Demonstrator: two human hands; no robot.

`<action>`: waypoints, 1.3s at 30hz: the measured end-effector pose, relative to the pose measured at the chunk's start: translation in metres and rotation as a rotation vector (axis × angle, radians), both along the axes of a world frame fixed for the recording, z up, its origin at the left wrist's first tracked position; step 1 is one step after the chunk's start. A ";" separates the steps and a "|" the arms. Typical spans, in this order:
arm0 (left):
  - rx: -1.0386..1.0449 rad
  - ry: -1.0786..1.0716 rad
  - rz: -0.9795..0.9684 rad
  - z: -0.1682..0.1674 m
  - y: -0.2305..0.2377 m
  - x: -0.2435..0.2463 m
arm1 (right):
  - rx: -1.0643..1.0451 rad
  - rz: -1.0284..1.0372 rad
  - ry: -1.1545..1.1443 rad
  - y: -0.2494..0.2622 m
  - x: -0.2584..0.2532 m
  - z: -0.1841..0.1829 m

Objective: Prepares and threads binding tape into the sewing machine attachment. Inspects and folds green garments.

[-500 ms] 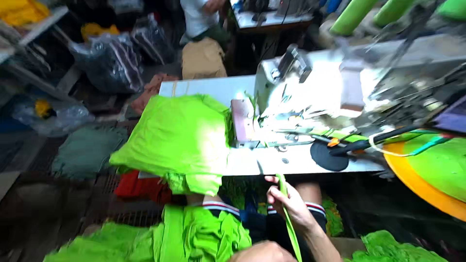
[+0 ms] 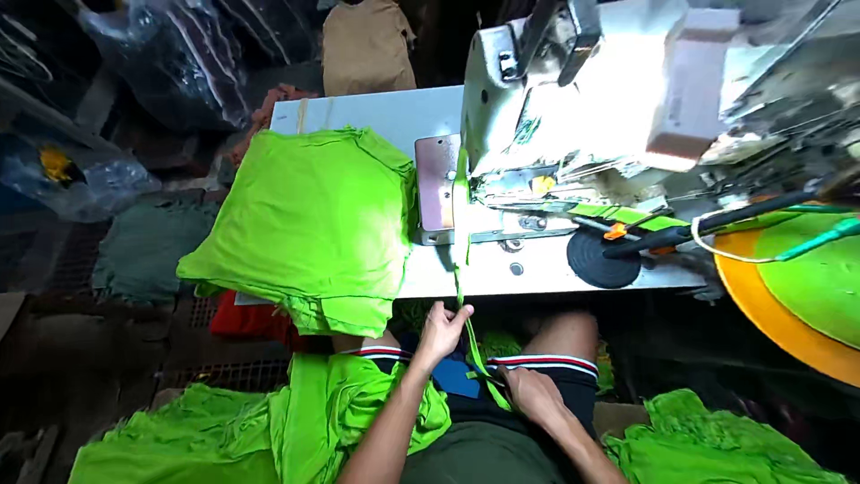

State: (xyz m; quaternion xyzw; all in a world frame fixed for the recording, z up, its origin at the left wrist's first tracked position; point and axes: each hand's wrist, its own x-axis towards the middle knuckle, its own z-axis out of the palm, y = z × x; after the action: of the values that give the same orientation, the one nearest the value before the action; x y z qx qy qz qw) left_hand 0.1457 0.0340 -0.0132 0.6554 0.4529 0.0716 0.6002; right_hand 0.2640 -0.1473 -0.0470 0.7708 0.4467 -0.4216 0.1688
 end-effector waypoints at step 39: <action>0.424 0.400 0.029 0.014 -0.059 -0.173 | 0.389 -0.072 0.643 0.058 -0.073 -0.003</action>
State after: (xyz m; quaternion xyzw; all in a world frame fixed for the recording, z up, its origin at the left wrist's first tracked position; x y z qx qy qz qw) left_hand -0.0270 -0.0253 0.0011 0.7609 0.5463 0.0425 0.3475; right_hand 0.1910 -0.0888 -0.0498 0.6321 0.5211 -0.5551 -0.1445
